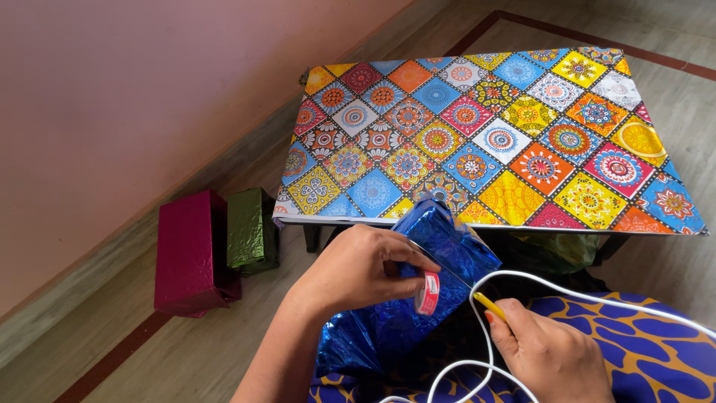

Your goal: The person wraps a rectangular box with blue metallic wrapping paper on a small table. They fold the paper around the box, smooth the edges, and secure the package with clear tape.

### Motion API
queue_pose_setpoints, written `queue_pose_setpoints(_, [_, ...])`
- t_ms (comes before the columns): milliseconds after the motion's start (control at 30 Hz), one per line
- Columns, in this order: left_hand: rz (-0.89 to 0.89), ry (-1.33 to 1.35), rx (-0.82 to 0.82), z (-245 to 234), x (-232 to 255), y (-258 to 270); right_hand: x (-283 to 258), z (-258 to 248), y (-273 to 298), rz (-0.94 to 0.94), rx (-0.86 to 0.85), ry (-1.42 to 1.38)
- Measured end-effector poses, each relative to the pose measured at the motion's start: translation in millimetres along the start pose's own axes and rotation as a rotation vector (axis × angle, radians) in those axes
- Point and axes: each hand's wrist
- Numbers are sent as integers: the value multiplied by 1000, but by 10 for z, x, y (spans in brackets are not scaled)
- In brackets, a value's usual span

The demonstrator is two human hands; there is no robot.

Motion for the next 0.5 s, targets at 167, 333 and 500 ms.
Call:
queue_pose_setpoints(167, [-43, 16, -18, -42, -3, 21, 124, 67, 80, 106, -106, -70])
queue_pose_setpoints(333, [19, 103, -49, -72, 9, 43, 86, -37, -3, 95, 29, -729])
queue_pose_setpoints(500, [39, 227, -62, -126, -37, 123, -3, -190, -220, -33, 9, -836])
Point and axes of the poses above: each hand's wrist, its own y-axis away from the middle knuckle, its own z-axis out of the palm, x = y × z, and after that the axes turned 2 degrees about y, right-handed
